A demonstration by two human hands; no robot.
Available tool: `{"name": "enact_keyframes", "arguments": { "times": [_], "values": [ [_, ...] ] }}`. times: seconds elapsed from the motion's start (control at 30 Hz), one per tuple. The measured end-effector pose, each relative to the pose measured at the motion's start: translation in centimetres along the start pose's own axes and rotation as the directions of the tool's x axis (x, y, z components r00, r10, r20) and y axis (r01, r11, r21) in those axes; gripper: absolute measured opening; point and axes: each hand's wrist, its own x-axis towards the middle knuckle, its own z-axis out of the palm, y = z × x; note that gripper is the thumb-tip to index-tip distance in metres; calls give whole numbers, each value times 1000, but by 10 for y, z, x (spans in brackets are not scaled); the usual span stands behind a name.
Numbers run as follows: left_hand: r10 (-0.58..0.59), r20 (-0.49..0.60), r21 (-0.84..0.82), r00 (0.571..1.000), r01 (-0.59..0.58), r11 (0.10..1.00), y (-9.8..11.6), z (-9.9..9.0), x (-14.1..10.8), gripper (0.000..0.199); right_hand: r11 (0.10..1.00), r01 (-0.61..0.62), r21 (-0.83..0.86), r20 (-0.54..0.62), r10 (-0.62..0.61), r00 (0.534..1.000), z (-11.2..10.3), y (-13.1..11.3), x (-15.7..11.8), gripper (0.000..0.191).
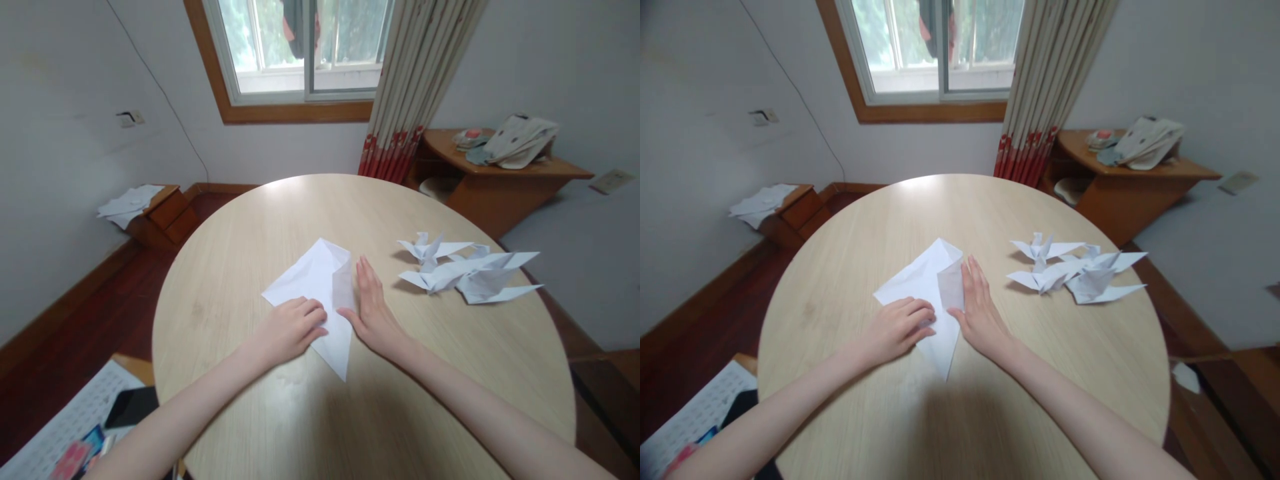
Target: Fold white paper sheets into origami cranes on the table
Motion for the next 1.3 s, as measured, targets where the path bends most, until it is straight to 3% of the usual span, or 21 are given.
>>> {"name": "enact_keyframes", "arguments": {
  "times": [0.13, 0.27, 0.43, 0.7, 0.87, 0.97, 1.07, 1.17, 1.3],
  "values": [
    [129, -29, 90, 991, -125, 988, -12, 0, 12, 26, 998, -35, 51, 46, 33, 998, 2, 3, 0, 86],
    [249, -122, 56, 961, -244, 968, -26, 5, 19, 30, 995, -51, 88, 77, 44, 996, 3, 3, 1, 87],
    [276, -223, 7, 935, -282, 959, -31, 12, 16, 27, 995, -70, 73, 122, 61, 991, 2, 3, 0, 88],
    [321, -102, 48, 941, -318, 947, -25, 8, 13, 27, 993, -75, 94, 173, 58, 983, 0, 7, -5, 81],
    [268, -84, 111, 960, -258, 960, -26, 4, 15, 30, 992, -108, 61, 92, 102, 991, -3, 7, -6, 74],
    [184, -129, 129, 974, -167, 977, -32, 5, 14, 32, 993, -106, 46, 34, 104, 994, -10, 4, -3, 51],
    [120, -155, 120, 981, -102, 988, -36, 7, 14, 31, 997, 30, 66, 152, -40, 988, -19, -1, -2, 31],
    [79, -159, 101, 984, -64, 993, -37, 9, 13, 30, 987, 161, -12, 240, -154, 959, -25, -8, -3, 31],
    [51, -151, 52, 987, -43, 998, -34, 10, 12, 30, 962, 252, -106, 275, -215, 937, -25, -14, -5, 32]
  ]
}}
